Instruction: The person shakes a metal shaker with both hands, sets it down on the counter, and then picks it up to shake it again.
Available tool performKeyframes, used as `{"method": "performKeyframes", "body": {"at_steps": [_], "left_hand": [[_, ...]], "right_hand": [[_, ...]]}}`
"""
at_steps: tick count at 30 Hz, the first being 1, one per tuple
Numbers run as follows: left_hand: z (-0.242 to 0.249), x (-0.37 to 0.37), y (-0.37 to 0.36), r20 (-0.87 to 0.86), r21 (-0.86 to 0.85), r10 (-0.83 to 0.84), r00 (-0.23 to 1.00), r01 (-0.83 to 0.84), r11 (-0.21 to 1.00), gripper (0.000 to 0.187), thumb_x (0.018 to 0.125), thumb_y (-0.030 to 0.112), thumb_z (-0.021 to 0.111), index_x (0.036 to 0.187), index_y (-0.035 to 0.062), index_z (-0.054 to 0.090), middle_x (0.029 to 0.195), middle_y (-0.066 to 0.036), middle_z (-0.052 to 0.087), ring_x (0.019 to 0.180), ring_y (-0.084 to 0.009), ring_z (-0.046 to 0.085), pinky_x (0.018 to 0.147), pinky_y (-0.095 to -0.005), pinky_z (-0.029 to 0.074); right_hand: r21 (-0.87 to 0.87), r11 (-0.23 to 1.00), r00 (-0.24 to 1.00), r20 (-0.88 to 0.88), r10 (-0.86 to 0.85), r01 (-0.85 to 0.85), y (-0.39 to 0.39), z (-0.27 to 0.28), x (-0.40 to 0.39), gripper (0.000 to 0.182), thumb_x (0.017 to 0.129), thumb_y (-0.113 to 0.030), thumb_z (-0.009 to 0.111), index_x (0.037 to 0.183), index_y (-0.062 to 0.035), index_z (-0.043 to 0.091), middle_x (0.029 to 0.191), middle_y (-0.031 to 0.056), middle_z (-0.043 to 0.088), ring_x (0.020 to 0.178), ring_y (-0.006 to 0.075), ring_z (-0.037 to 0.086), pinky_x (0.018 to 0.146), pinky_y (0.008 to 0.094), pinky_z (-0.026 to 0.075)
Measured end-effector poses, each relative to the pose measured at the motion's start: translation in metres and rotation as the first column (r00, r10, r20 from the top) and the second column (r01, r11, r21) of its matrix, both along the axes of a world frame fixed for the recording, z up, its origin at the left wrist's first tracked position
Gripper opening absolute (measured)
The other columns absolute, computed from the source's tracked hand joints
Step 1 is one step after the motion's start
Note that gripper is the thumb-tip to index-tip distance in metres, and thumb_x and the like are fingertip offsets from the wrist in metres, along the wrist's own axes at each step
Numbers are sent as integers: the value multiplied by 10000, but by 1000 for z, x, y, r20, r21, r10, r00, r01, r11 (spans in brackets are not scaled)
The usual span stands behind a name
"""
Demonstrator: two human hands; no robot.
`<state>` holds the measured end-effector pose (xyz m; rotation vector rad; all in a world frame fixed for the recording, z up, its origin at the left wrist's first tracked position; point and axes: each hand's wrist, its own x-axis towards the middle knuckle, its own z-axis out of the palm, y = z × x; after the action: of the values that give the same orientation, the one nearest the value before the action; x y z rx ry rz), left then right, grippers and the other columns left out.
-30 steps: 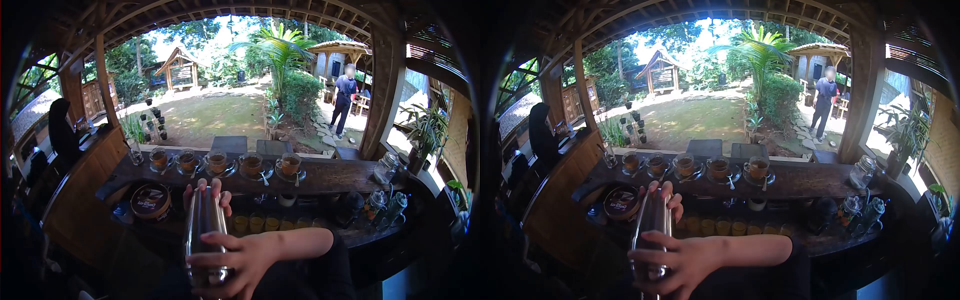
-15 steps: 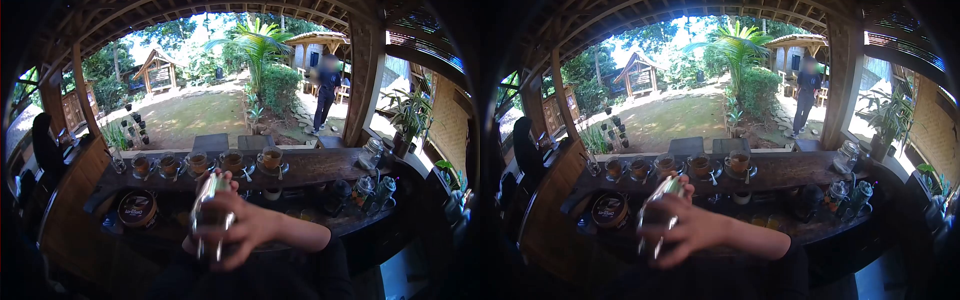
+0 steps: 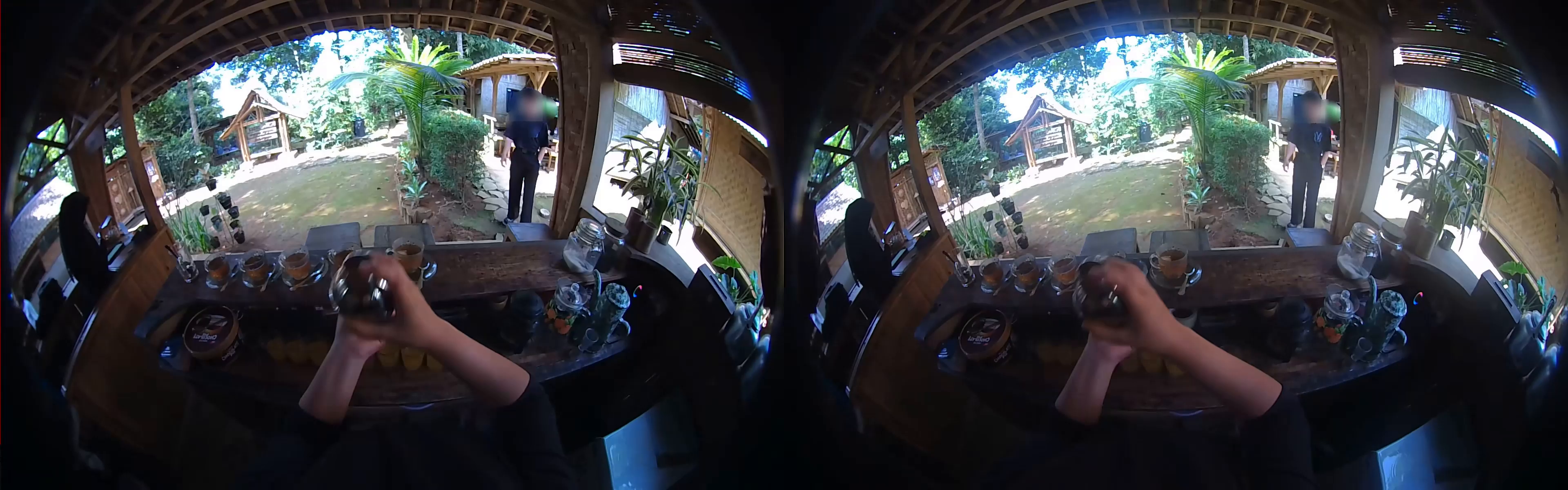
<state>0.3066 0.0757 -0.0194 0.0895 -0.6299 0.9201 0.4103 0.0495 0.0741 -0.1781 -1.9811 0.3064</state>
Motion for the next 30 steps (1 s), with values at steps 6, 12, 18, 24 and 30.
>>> {"method": "performKeyframes", "body": {"at_steps": [6, 12, 18, 24, 30], "left_hand": [[31, 1, -36, -233, 482, 338, 912, -193, 854, 329, 876, 390, 462, 1079, 134, 494, 1091, -67, 490, 944, -296, 472, 844, -434, 440], [-23, 51, -26, -196, 27, 310, 930, -311, 950, 255, 880, 274, 470, 1061, 100, 512, 1041, -72, 563, 984, -175, 553, 839, -363, 482], [10, 47, -47, -356, 368, 490, 796, -363, 856, 286, 887, 349, 454, 1098, 159, 483, 1107, -74, 477, 992, -218, 492, 830, -426, 457], [-21, 32, -36, -279, 113, 295, 914, -274, 955, 332, 888, 362, 431, 1088, 108, 503, 1035, -66, 514, 957, -231, 511, 831, -423, 467], [3, 3, -50, -396, 198, 451, 800, -406, 892, 345, 889, 355, 427, 1094, 88, 497, 1040, -86, 517, 953, -253, 527, 813, -427, 484]], "right_hand": [[533, 713, 878, 401, 261, -456, -83, 15, 53, 368, 731, -287, 553, 1094, -272, 499, 1233, 58, 441, 1123, 430, 403, 897, 585, 339], [222, 971, 994, 74, 77, -92, -21, -14, 77, 576, 627, -165, 766, 1117, -148, 464, 1180, 110, 445, 1101, 341, 440, 892, 475, 378], [337, 849, 911, 225, 346, -406, -62, 0, 99, 404, 714, -238, 701, 1062, -117, 537, 1195, 130, 437, 1130, 339, 420, 915, 542, 347], [442, 838, 948, 150, 282, -319, -31, -19, 84, 487, 711, -199, 690, 1142, -119, 476, 1232, 139, 422, 1153, 333, 411, 923, 518, 348], [144, 932, 941, 107, 321, -334, -44, -16, 54, 599, 641, -154, 723, 1163, -214, 434, 1208, 101, 453, 1112, 375, 452, 863, 540, 386]]}}
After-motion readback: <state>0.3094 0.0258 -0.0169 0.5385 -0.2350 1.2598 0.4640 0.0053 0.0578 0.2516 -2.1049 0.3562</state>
